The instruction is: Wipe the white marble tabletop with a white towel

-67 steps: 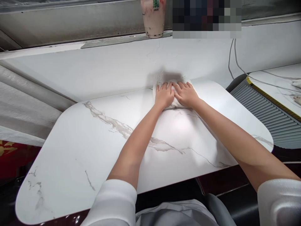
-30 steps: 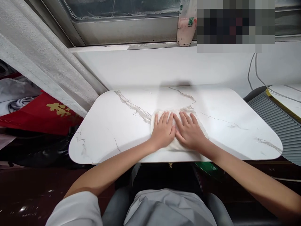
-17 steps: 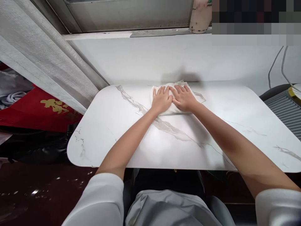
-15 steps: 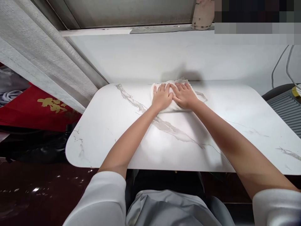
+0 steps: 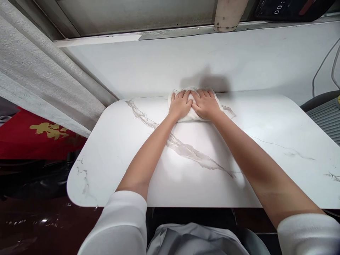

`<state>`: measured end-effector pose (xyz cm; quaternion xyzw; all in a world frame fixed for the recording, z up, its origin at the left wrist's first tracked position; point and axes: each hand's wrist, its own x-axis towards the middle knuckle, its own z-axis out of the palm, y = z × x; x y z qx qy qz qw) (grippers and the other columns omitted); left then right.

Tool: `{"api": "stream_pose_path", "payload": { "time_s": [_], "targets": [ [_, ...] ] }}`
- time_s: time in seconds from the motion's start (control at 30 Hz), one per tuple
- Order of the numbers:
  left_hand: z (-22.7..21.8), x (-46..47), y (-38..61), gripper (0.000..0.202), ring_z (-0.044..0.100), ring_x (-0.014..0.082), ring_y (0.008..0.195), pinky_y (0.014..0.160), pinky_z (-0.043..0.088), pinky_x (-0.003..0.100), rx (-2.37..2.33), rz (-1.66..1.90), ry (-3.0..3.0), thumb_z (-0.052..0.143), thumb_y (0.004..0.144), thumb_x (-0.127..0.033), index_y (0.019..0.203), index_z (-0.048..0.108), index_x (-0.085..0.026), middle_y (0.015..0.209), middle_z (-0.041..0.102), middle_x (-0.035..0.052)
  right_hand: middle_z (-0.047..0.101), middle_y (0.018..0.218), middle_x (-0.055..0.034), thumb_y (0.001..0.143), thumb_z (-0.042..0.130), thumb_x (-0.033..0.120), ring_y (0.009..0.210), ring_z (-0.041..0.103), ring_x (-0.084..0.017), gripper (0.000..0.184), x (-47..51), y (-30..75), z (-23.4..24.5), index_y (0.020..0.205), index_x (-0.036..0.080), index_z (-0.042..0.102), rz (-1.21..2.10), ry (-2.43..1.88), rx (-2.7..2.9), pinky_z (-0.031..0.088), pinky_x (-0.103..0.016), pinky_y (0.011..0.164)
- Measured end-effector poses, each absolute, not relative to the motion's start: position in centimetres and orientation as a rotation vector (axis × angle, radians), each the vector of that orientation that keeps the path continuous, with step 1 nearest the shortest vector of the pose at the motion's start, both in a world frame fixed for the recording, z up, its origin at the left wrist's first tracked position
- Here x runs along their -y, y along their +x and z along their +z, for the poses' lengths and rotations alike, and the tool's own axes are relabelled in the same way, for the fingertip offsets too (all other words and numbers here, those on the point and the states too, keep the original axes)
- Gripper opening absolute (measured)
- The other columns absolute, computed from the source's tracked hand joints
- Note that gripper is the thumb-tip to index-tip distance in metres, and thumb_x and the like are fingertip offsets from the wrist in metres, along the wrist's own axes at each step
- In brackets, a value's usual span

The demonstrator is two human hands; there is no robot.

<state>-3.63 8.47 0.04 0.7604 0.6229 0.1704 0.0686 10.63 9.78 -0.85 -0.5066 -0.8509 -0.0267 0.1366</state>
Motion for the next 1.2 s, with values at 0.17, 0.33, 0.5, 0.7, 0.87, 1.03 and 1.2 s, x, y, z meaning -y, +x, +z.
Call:
{"api": "stream_pose_path", "payload": {
  "time_s": [0.17, 0.33, 0.5, 0.7, 0.87, 1.03, 1.2],
  "targets": [
    [-0.1, -7.8, -3.5, 0.053, 0.031, 0.0178, 0.147, 0.124, 0.012, 0.042, -1.891, 0.502, 2.296, 0.028, 0.099, -0.027, 0.150, 0.036, -0.018, 0.156, 0.042, 0.0074, 0.048, 0.146, -0.0191, 0.098, 0.021, 0.039, 0.132, 0.042, -0.034, 0.061, -9.1, 10.8, -1.4, 0.149, 0.011, 0.038, -0.094, -1.452, 2.434, 0.022, -0.057, 0.112],
    [-0.2, -5.7, -3.4, 0.053, 0.032, 0.0180, 0.147, 0.124, 0.013, 0.043, -1.883, 0.488, 2.311, 0.028, 0.099, -0.028, 0.151, 0.036, -0.017, 0.157, 0.041, 0.0083, 0.044, 0.150, -0.0212, 0.098, 0.023, 0.037, 0.139, 0.037, -0.034, 0.061, -6.6, 10.9, -1.1, 0.151, 0.009, 0.036, -0.103, -1.481, 2.457, 0.022, -0.058, 0.114],
    [0.0, -1.6, -3.6, 0.052, 0.030, 0.0191, 0.148, 0.124, 0.013, 0.044, -1.866, 0.454, 2.345, 0.028, 0.101, -0.028, 0.151, 0.035, -0.016, 0.158, 0.038, 0.0098, 0.040, 0.153, -0.0233, 0.099, 0.026, 0.036, 0.142, 0.035, -0.034, 0.062, -2.2, 10.7, -0.5, 0.153, 0.008, 0.033, -0.141, -1.524, 2.508, 0.022, -0.056, 0.115],
    [0.1, 5.8, -4.1, 0.052, 0.027, 0.0217, 0.150, 0.125, 0.013, 0.047, -1.855, 0.386, 2.374, 0.028, 0.101, -0.028, 0.151, 0.035, -0.012, 0.159, 0.037, 0.0124, 0.040, 0.153, -0.0229, 0.100, 0.029, 0.034, 0.143, 0.034, -0.035, 0.060, 5.4, 10.4, -0.4, 0.153, 0.007, 0.032, -0.204, -1.506, 2.557, 0.022, -0.056, 0.116],
    [0.1, 13.3, -5.0, 0.053, 0.026, 0.0254, 0.150, 0.125, 0.013, 0.051, -1.803, 0.412, 2.456, 0.027, 0.102, -0.029, 0.150, 0.035, -0.008, 0.158, 0.037, 0.0160, 0.042, 0.150, -0.0264, 0.100, 0.033, 0.036, 0.142, 0.036, -0.038, 0.060, 12.4, 10.3, -0.3, 0.151, 0.005, 0.037, -0.264, -1.374, 2.571, 0.022, -0.057, 0.117],
    [0.4, 18.1, -5.7, 0.053, 0.024, 0.0270, 0.150, 0.124, 0.017, 0.054, -1.803, 0.405, 2.440, 0.027, 0.103, -0.028, 0.150, 0.033, -0.006, 0.158, 0.036, 0.0172, 0.044, 0.148, -0.0280, 0.098, 0.038, 0.035, 0.140, 0.037, -0.040, 0.060, 16.5, 9.9, -0.4, 0.149, 0.004, 0.041, -0.261, -1.249, 2.532, 0.026, -0.058, 0.115],
    [0.5, 19.0, -6.1, 0.052, 0.023, 0.0270, 0.151, 0.123, 0.018, 0.056, -1.800, 0.400, 2.446, 0.027, 0.102, -0.026, 0.151, 0.032, -0.008, 0.158, 0.036, 0.0171, 0.044, 0.148, -0.0277, 0.095, 0.041, 0.034, 0.140, 0.036, -0.041, 0.061, 17.1, 9.3, -0.7, 0.148, 0.003, 0.042, -0.239, -1.239, 2.518, 0.026, -0.061, 0.113]
  ]
}}
